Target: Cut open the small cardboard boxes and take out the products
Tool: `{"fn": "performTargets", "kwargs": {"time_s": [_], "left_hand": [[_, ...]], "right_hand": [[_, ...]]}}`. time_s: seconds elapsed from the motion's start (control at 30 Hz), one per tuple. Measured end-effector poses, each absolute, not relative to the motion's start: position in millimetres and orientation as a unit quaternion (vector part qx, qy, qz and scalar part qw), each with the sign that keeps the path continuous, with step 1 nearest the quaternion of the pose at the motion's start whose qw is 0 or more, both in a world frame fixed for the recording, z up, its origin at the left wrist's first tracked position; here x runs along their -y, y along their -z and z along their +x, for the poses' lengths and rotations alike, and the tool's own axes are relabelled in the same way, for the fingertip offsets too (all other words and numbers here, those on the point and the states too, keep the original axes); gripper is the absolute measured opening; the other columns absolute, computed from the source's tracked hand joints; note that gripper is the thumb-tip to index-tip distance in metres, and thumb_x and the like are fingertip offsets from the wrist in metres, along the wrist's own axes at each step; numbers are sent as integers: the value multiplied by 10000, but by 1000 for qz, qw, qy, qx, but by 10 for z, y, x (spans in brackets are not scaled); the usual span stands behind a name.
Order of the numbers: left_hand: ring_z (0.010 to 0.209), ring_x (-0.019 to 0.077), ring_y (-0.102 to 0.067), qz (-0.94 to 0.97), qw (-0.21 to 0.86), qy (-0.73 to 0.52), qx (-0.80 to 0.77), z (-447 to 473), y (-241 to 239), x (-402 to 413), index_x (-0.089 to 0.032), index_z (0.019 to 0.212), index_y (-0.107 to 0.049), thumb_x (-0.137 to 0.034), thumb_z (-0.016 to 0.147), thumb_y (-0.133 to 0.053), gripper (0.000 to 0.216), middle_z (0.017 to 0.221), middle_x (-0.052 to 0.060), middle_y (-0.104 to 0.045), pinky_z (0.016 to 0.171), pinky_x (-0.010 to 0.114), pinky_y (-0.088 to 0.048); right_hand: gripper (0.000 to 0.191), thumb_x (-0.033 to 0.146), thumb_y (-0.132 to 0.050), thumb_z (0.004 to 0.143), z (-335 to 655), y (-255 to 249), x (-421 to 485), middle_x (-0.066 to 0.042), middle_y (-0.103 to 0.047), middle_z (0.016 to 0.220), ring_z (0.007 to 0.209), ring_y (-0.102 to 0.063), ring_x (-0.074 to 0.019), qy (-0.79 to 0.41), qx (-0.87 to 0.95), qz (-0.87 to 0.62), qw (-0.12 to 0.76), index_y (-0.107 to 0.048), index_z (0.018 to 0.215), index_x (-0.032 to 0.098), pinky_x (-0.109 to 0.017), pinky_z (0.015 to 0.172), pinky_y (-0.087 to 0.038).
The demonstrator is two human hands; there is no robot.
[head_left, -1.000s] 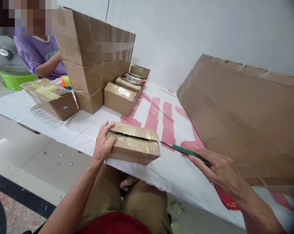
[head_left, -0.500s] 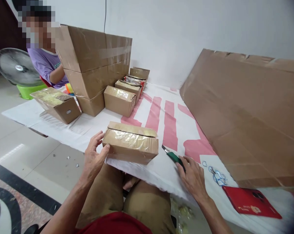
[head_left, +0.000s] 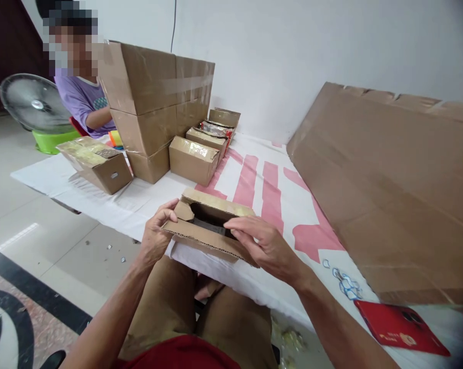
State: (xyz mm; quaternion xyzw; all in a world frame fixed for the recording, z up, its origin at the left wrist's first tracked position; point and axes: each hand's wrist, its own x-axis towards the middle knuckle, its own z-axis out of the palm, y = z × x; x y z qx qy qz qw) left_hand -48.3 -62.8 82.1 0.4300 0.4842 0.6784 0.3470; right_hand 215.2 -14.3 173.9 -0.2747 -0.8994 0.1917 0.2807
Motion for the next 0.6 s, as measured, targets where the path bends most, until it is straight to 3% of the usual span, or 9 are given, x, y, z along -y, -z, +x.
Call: {"fn": "performTargets", "kwargs": {"time_s": [0.1, 0.2, 0.27, 0.43, 0.6], "left_hand": [[1341, 367, -597, 448, 346, -672, -477, -508, -796, 554, -189, 714, -601, -316, 649, -879, 312, 1463, 193, -601, 1082, 466, -480], [1344, 354, -596, 463, 333, -670, -475, -517, -737, 548, -194, 734, -607, -290, 691, -840, 256, 1450, 183, -611, 1078, 464, -487], [1341, 344, -598, 468, 327, -670, -474, -515, -695, 554, -195, 746, -614, -264, 714, -814, 214, 1455, 175, -608, 1089, 466, -477], [1357, 326, -582, 465, 324, -676, -471, -500, -655, 546, -203, 757, -609, -240, 731, -788, 185, 1456, 158, -608, 1114, 465, -452], [1366, 334, -571, 467, 324, -673, -473, -470, -640, 541, -208, 753, -598, -244, 741, -769, 175, 1449, 158, -611, 1114, 471, -447]], "right_hand": [[312, 156, -456, 1025, 1860, -1819, -7, -62, -793, 1176, 1102, -719, -227, -145, 946, -267, 110, -728, 1166, 215, -388, 969, -535], [266, 178, -471, 1036, 1688, -1905, -49, -85, -797, 1021, 990, -727, -247, -39, 951, -299, -66, -737, 1040, 188, -359, 862, -519], [228, 210, -503, 1039, 1664, -1981, -38, -101, -775, 961, 954, -720, -267, 35, 936, -327, -129, -726, 1005, 174, -359, 813, -500], [209, 199, -600, 992, 1902, -2026, -130, -101, -728, 1113, 953, -715, -276, 104, 903, -383, -166, -674, 1186, 179, -350, 704, -487], [196, 177, -557, 1000, 2209, -1800, -309, -56, -709, 1165, 915, -688, -204, 75, 913, -392, -85, -683, 1139, 233, -314, 709, -492]]}}
